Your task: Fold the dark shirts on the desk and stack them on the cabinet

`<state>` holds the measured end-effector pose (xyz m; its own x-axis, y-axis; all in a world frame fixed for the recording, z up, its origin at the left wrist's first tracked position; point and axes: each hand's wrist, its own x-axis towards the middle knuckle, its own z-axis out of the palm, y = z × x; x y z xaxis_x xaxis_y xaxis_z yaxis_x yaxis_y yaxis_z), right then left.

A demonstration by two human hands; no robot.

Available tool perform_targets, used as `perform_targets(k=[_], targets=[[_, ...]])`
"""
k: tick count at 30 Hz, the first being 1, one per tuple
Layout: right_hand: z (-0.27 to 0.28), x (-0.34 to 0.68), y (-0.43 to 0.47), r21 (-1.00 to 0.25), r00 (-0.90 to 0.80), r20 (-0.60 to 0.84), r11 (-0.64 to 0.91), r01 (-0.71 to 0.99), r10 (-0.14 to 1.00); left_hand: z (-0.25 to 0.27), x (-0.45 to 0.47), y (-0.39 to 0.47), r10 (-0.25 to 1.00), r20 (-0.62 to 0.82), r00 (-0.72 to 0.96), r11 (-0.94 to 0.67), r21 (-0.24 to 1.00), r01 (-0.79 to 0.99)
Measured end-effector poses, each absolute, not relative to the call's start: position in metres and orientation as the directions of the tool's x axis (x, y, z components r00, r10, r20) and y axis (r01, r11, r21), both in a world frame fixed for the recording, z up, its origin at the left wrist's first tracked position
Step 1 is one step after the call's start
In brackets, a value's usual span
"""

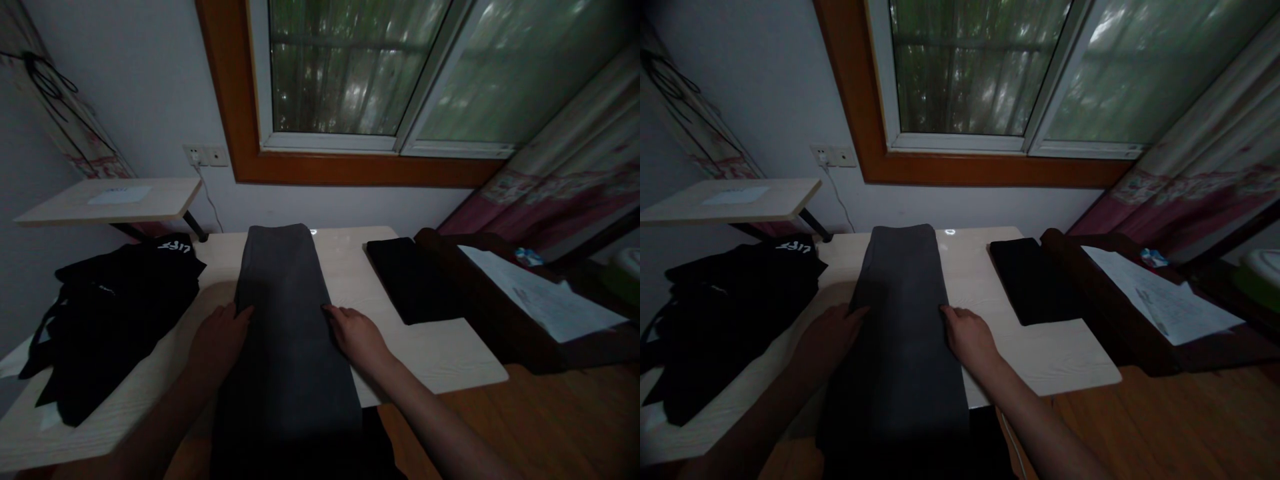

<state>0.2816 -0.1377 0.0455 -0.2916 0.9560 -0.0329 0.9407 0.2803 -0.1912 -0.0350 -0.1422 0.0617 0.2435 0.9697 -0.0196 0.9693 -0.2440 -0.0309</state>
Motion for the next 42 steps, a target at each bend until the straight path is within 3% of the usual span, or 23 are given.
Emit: perform_targets(k=[5, 10, 26, 33, 37, 42], targets=[[0.040, 0.249, -0.103, -0.185, -0.303, 0.220, 0.345, 0.920, 0.927, 0.047, 0.017, -0.096, 0.880, 0.209, 0.427, -0.436, 0.001, 0.900], [0.006, 0.228, -0.080, -0.221, -0.298, 0.297, 0.369, 0.903, 0.907, 0.010, 0.051, -0.059, 0.863, 0.228, 0.450, -0.470, 0.039, 0.882], [-0.019, 0.242, -0.090, -0.179, -0.277, 0.296, 0.338, 0.924, 0.914, -0.001, -0.026, -0.012, 0.961, 0.239, 0.139, -0.157, 0.060, 0.986], [-0.002, 0.246, -0.091, -0.142, -0.287, 0.263, 0.331, 0.933, 0.921, 0.001, -0.035, -0.020, 0.943, 0.319, 0.094, -0.131, 0.096, 0.987], [0.014, 0.247, -0.086, -0.106, -0.196, 0.237, 0.226, 0.968, 0.951, 0.009, -0.035, -0.030, 0.932, 0.362, 0.003, -0.056, 0.137, 0.989], [0.020, 0.249, -0.086, -0.063, -0.172, 0.149, 0.183, 0.981, 0.974, 0.020, -0.032, -0.044, 0.971, 0.235, -0.050, 0.016, 0.143, 0.990]])
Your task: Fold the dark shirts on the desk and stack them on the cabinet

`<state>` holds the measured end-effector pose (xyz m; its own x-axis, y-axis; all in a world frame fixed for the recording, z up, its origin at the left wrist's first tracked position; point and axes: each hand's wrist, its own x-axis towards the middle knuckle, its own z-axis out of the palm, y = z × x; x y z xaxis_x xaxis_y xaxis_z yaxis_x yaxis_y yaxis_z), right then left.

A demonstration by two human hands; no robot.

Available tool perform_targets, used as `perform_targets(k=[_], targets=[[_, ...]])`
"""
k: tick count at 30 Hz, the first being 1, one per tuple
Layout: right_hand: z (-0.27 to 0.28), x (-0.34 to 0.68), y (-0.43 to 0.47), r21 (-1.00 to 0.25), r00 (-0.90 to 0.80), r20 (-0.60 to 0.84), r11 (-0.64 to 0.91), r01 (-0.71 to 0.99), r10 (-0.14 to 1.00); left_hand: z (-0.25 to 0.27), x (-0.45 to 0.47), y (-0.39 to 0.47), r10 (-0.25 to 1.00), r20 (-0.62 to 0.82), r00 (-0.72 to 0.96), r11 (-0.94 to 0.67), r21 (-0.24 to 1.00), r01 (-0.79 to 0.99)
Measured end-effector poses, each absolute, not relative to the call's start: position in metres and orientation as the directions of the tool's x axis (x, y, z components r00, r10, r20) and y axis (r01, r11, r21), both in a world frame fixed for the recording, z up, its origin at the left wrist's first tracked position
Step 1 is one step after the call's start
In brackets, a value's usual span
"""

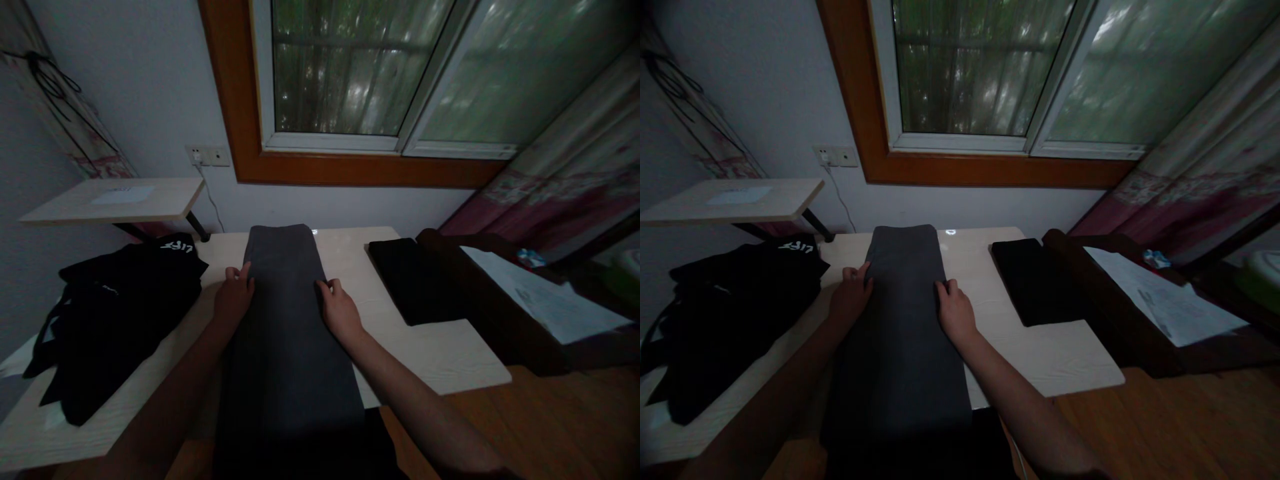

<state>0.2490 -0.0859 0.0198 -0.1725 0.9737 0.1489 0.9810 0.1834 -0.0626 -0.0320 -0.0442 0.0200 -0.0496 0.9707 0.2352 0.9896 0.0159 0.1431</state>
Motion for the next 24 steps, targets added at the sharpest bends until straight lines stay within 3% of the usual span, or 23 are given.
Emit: perform_targets(k=[10, 16, 20, 24], targets=[[0.026, 0.254, -0.119, 0.003, -0.236, -0.017, 0.236, 0.972, 0.972, 0.029, -0.034, -0.090, 0.998, 0.053, 0.024, -0.023, -0.018, 1.000], [0.028, 0.262, -0.159, -0.019, -0.272, -0.102, 0.272, 0.962, 0.957, 0.035, -0.037, -0.125, 0.996, -0.052, 0.078, -0.079, -0.008, 0.997], [0.035, 0.267, -0.166, -0.028, -0.309, -0.081, 0.308, 0.951, 0.948, 0.046, -0.038, -0.125, 0.983, 0.073, 0.171, -0.167, -0.059, 0.984], [0.046, 0.256, -0.145, -0.030, -0.375, 0.111, 0.381, 0.924, 0.920, 0.050, -0.031, -0.098, 0.924, 0.228, 0.307, -0.297, -0.079, 0.952]])
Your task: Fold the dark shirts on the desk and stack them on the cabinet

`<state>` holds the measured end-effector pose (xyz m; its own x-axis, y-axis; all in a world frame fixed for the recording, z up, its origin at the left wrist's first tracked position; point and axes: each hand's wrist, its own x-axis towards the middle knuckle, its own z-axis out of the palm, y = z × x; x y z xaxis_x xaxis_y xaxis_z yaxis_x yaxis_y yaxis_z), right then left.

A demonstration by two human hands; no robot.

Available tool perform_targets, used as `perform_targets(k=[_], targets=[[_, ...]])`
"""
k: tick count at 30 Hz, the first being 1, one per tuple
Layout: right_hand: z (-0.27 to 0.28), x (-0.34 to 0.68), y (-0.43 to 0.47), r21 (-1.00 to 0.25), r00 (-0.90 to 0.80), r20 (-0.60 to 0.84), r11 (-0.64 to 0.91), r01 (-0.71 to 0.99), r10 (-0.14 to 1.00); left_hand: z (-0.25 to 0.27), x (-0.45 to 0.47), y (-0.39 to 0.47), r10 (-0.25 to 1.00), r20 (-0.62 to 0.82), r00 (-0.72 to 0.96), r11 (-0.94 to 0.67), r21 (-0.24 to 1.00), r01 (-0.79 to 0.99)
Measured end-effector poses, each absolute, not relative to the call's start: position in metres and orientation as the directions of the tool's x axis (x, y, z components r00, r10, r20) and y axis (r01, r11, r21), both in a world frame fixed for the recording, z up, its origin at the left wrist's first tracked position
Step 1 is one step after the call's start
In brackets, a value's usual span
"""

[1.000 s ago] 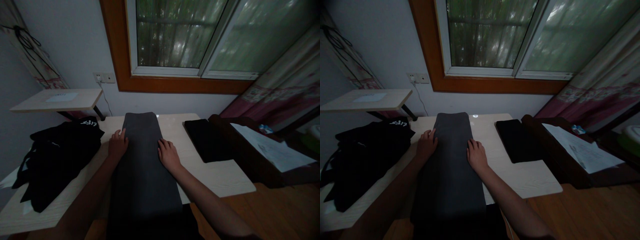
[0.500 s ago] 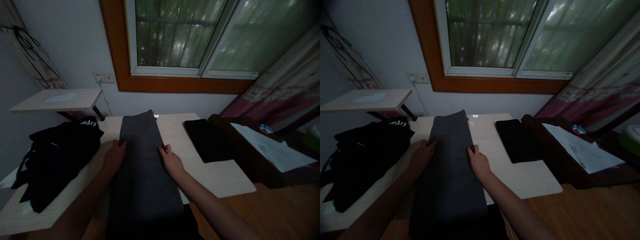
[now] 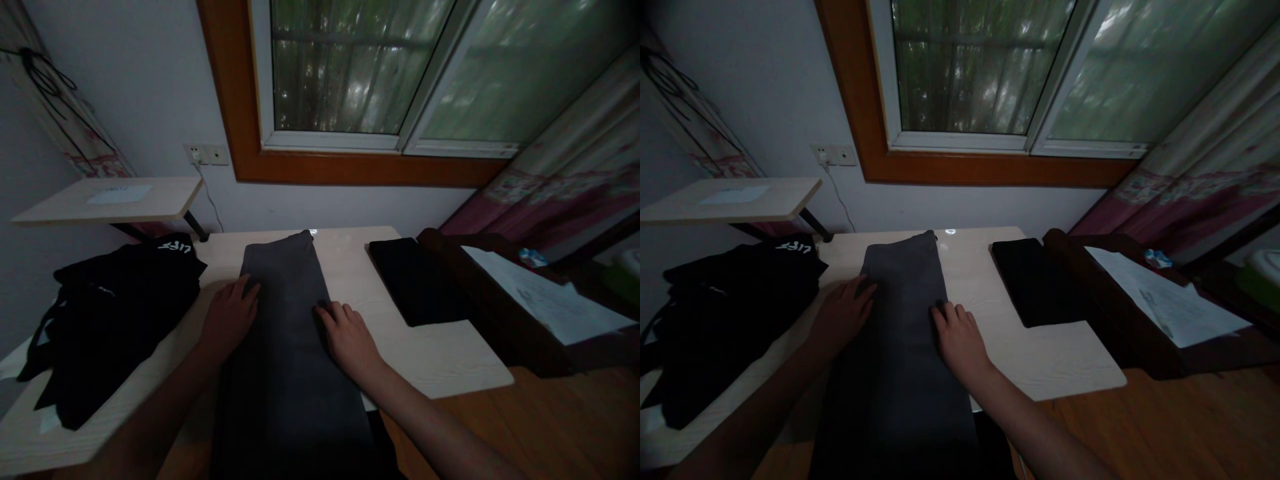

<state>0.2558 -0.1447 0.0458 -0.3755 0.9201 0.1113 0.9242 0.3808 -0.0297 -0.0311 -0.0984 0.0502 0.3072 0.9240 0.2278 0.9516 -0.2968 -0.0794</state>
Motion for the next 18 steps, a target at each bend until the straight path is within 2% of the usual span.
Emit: perform_targets(k=[2, 5, 9, 12, 18], targets=[[0.045, 0.242, -0.125, -0.090, -0.418, 0.202, 0.441, 0.893, 0.886, 0.045, -0.024, -0.079, 0.896, 0.248, 0.368, -0.366, -0.057, 0.929], [0.034, 0.216, -0.092, -0.161, -0.498, 0.290, 0.555, 0.816, 0.817, 0.031, -0.010, -0.050, 0.899, 0.237, 0.368, -0.374, -0.020, 0.927], [0.012, 0.189, -0.051, -0.180, -0.580, 0.276, 0.634, 0.752, 0.766, 0.013, 0.003, -0.018, 0.934, 0.228, 0.274, -0.288, 0.031, 0.957], [0.004, 0.188, -0.025, -0.200, -0.543, 0.238, 0.588, 0.784, 0.805, 0.005, 0.002, -0.005, 0.946, 0.248, 0.206, -0.228, 0.059, 0.972], [-0.001, 0.222, 0.024, -0.207, -0.371, 0.143, 0.394, 0.895, 0.917, 0.001, -0.010, 0.007, 0.959, 0.227, 0.172, -0.197, 0.096, 0.976]])
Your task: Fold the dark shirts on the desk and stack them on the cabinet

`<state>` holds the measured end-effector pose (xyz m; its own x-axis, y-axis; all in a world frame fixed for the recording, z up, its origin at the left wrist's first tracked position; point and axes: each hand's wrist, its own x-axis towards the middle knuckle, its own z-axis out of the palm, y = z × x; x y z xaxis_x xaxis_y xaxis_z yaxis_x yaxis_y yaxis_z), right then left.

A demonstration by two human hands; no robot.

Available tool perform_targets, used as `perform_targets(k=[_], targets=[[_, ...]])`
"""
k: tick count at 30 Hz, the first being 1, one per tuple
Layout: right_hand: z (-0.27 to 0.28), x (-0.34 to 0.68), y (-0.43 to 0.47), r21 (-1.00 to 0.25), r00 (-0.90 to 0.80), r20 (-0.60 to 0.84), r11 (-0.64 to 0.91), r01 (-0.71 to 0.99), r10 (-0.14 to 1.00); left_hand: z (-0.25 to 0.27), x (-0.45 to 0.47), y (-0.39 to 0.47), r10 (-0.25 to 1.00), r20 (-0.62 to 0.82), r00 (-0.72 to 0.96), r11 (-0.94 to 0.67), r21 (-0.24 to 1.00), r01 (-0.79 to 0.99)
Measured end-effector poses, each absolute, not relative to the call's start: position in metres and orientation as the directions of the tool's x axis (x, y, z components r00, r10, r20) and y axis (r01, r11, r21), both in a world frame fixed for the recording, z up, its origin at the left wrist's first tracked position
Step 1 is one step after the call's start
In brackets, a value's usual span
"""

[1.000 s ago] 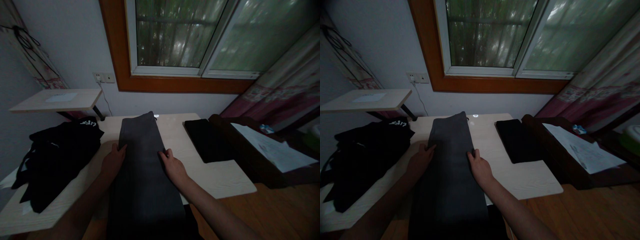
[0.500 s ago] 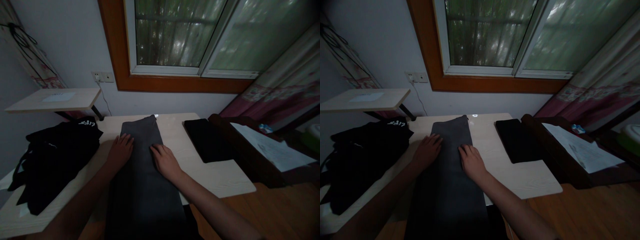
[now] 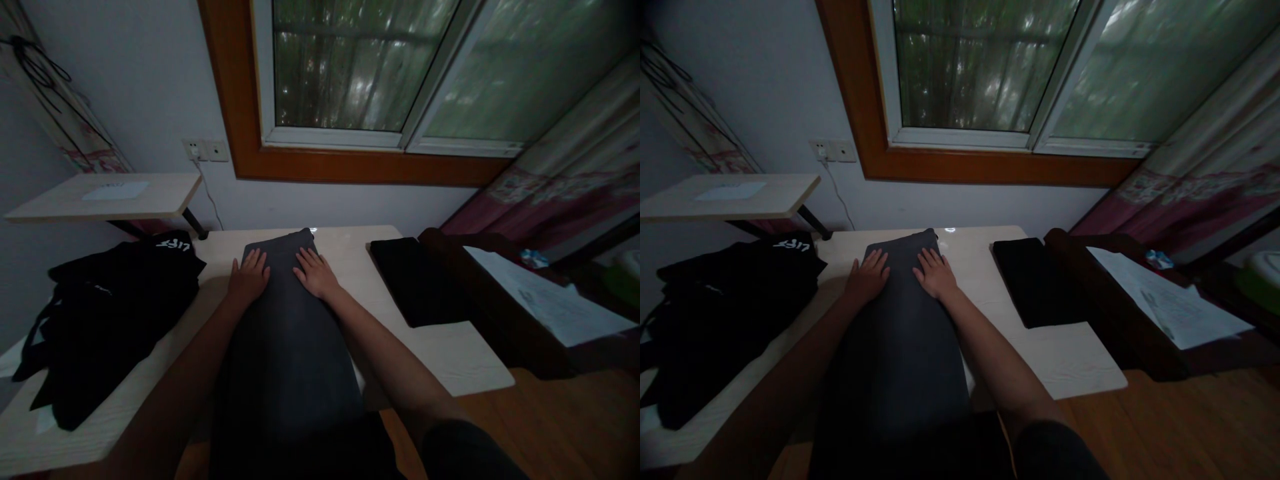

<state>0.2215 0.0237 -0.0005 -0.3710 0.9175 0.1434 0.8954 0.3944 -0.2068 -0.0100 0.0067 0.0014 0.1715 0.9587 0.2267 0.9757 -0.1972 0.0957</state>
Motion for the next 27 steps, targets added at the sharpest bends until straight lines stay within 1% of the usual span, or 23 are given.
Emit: perform_targets(k=[3, 6, 7, 9, 11, 13, 15, 16, 18, 22, 27], targets=[[-0.001, 0.237, 0.042, -0.212, -0.280, 0.087, 0.293, 0.932, 0.956, 0.002, -0.013, 0.010, 0.964, 0.213, 0.157, -0.182, 0.102, 0.978], [0.002, 0.242, 0.053, -0.216, -0.232, 0.044, 0.236, 0.948, 0.972, 0.001, -0.014, 0.011, 0.963, 0.216, 0.161, -0.187, 0.105, 0.977], [0.004, 0.242, 0.054, -0.215, -0.219, 0.051, 0.225, 0.950, 0.974, 0.000, -0.014, 0.011, 0.962, 0.219, 0.163, -0.190, 0.105, 0.976], [0.008, 0.235, 0.054, -0.209, -0.207, 0.117, 0.228, 0.951, 0.971, -0.002, -0.014, 0.012, 0.960, 0.225, 0.167, -0.193, 0.102, 0.976], [0.011, 0.224, 0.051, -0.201, -0.255, 0.212, 0.297, 0.933, 0.943, -0.004, -0.014, 0.012, 0.957, 0.232, 0.173, -0.200, 0.097, 0.975], [0.012, 0.210, 0.048, -0.195, -0.387, 0.239, 0.434, 0.879, 0.891, -0.005, -0.014, 0.014, 0.954, 0.237, 0.185, -0.211, 0.092, 0.973], [0.009, 0.197, 0.047, -0.202, -0.529, 0.191, 0.560, 0.803, 0.827, -0.007, -0.015, 0.015, 0.953, 0.236, 0.192, -0.217, 0.085, 0.972], [0.008, 0.191, 0.048, -0.209, -0.575, 0.160, 0.597, 0.775, 0.803, -0.008, -0.016, 0.016, 0.952, 0.234, 0.197, -0.220, 0.080, 0.972], [0.004, 0.184, 0.053, -0.221, -0.602, 0.123, 0.613, 0.759, 0.789, -0.009, -0.017, 0.018, 0.951, 0.231, 0.203, -0.225, 0.071, 0.972], [0.001, 0.185, 0.074, -0.240, -0.546, 0.057, 0.542, 0.805, 0.836, -0.009, -0.021, 0.020, 0.952, 0.224, 0.209, -0.229, 0.067, 0.971], [-0.002, 0.206, 0.101, -0.250, -0.395, 0.005, 0.384, 0.889, 0.919, -0.008, -0.026, 0.025, 0.954, 0.207, 0.217, -0.240, 0.095, 0.966]])
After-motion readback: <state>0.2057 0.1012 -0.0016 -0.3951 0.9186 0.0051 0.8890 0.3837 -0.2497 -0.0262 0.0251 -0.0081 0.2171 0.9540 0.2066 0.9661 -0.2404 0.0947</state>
